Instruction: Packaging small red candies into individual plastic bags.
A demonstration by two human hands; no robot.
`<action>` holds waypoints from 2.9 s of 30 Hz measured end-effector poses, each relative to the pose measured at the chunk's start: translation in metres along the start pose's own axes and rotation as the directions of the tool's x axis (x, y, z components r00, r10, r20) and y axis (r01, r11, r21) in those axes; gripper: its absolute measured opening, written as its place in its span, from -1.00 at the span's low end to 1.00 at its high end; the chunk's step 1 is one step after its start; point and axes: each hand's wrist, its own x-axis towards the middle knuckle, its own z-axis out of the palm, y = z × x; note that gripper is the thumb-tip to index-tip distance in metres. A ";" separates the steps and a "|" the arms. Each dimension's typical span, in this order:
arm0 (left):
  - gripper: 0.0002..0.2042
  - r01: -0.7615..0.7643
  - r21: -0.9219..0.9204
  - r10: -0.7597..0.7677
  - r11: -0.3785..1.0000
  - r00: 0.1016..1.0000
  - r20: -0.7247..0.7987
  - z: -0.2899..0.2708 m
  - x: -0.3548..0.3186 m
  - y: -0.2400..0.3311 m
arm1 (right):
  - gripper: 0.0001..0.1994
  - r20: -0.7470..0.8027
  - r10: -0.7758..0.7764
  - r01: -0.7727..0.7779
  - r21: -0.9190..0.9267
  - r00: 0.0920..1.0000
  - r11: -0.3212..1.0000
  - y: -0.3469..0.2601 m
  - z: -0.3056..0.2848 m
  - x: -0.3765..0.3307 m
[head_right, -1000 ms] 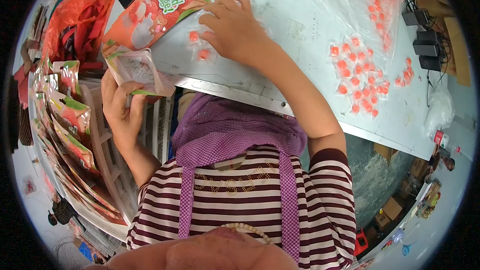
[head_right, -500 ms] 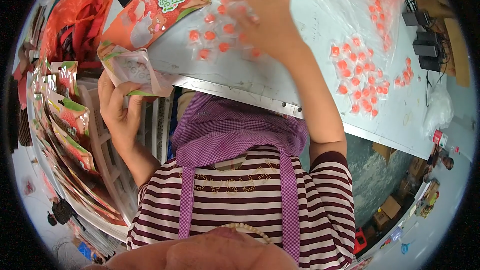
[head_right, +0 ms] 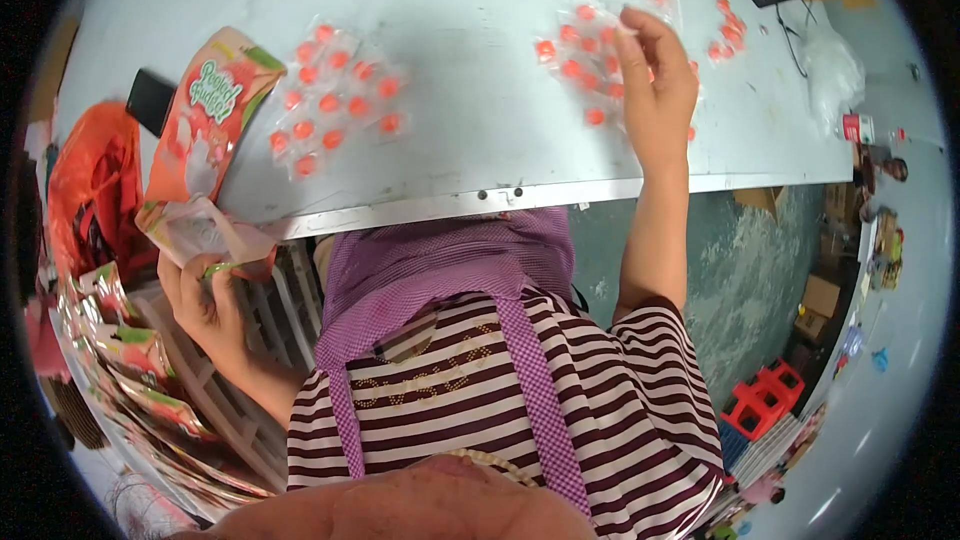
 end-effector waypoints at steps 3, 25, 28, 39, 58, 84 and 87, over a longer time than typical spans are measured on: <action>-0.83 -0.025 -0.018 0.025 1.000 1.000 0.000 0.004 0.007 0.003 | -0.80 0.117 0.076 -0.045 -0.246 0.990 0.968 0.004 -0.019 -0.021; -0.85 -0.101 0.014 0.100 0.995 0.994 0.042 0.006 0.016 0.017 | -0.68 0.396 -0.095 0.288 -0.465 0.913 0.837 0.022 0.009 -0.011; -0.85 -0.109 -0.016 0.110 0.994 0.993 0.041 0.007 0.021 0.020 | -0.66 0.468 -0.201 0.468 -0.570 0.860 0.676 0.025 0.023 -0.012; -0.85 -0.122 -0.010 0.122 0.992 0.992 0.044 0.010 0.020 0.016 | -0.64 0.560 -0.170 0.336 -0.207 0.811 0.919 -0.002 0.057 -0.027; -0.84 -0.121 0.024 0.121 0.992 0.992 0.029 0.003 0.019 0.025 | -0.67 0.613 -0.049 0.105 -0.056 0.788 0.993 0.006 0.068 0.012; -0.77 -0.164 -0.079 0.179 0.983 0.953 0.244 0.056 0.054 0.034 | -0.68 0.675 -0.546 0.748 -0.013 0.496 0.664 -0.003 0.158 -0.025; -0.77 -0.178 -0.140 0.206 0.974 0.952 0.224 0.073 0.059 0.031 | -0.76 0.609 -0.595 0.741 0.017 0.524 0.671 0.000 0.157 -0.024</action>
